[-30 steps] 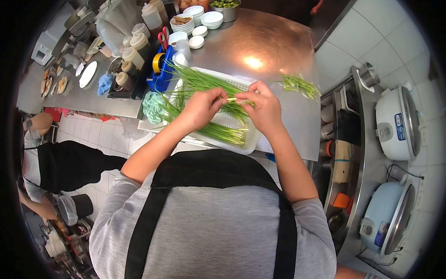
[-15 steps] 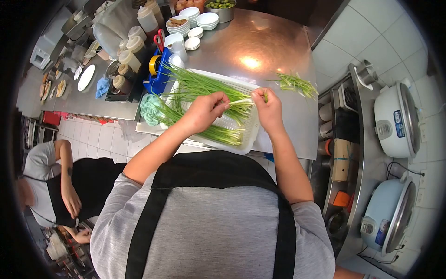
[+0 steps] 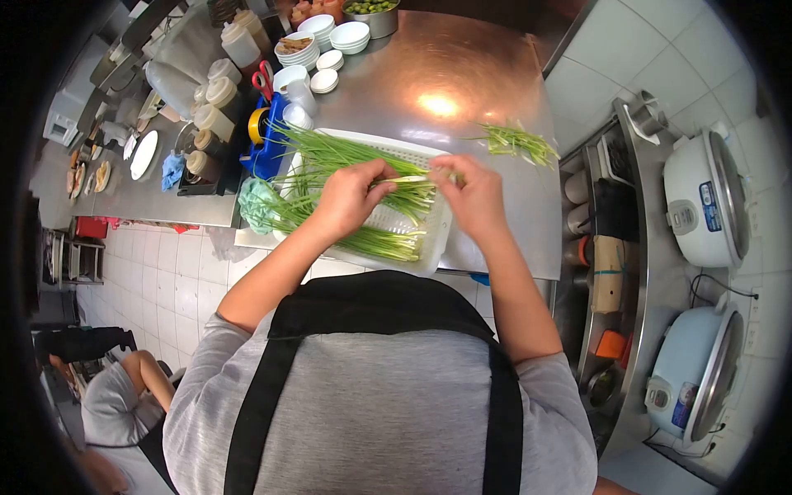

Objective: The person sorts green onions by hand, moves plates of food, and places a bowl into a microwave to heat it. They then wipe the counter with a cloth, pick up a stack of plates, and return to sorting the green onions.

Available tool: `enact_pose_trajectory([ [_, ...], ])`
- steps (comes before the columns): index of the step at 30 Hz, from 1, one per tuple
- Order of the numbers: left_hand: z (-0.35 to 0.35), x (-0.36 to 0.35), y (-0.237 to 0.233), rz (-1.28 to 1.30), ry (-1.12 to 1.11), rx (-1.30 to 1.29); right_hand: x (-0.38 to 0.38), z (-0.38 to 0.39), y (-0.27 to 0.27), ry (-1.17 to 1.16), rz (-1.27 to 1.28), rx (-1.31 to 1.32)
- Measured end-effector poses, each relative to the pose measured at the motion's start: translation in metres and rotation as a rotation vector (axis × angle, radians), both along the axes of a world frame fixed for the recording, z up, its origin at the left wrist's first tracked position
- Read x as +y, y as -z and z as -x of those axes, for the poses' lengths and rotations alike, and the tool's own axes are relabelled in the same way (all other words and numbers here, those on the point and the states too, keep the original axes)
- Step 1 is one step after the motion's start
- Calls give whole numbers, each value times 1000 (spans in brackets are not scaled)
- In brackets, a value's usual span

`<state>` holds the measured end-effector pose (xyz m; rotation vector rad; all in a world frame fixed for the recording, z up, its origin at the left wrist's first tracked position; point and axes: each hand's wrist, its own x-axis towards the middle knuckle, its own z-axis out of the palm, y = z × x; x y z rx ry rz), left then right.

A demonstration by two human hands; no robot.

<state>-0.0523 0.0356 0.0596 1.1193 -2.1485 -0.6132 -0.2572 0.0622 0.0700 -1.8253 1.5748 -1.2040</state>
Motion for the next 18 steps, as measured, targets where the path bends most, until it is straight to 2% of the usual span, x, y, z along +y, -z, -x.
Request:
enact_pose_trajectory([
  [2,-1,-10,10,-123,-1,21,-29,29,11,186,26,-92],
  [4,-7,-23,23,-248,10,43,-74,76,31,325,121,24],
  [7,-15,-42,45,-509,46,201,-124,117,49,395,5,420],
  [8,-13,-43,41,-681,59,369,-136,126,60,413,-66,517],
  [10,-10,-43,28,-871,5,444,-157,133,84,439,-207,708],
  [13,-8,-45,23,-1008,-28,523,-168,127,106,527,-190,694],
  [16,1,-48,26,-1024,6,609,-135,77,39,205,-244,197],
  [18,13,-51,25,-993,30,651,-107,47,44,-138,-142,-403],
])
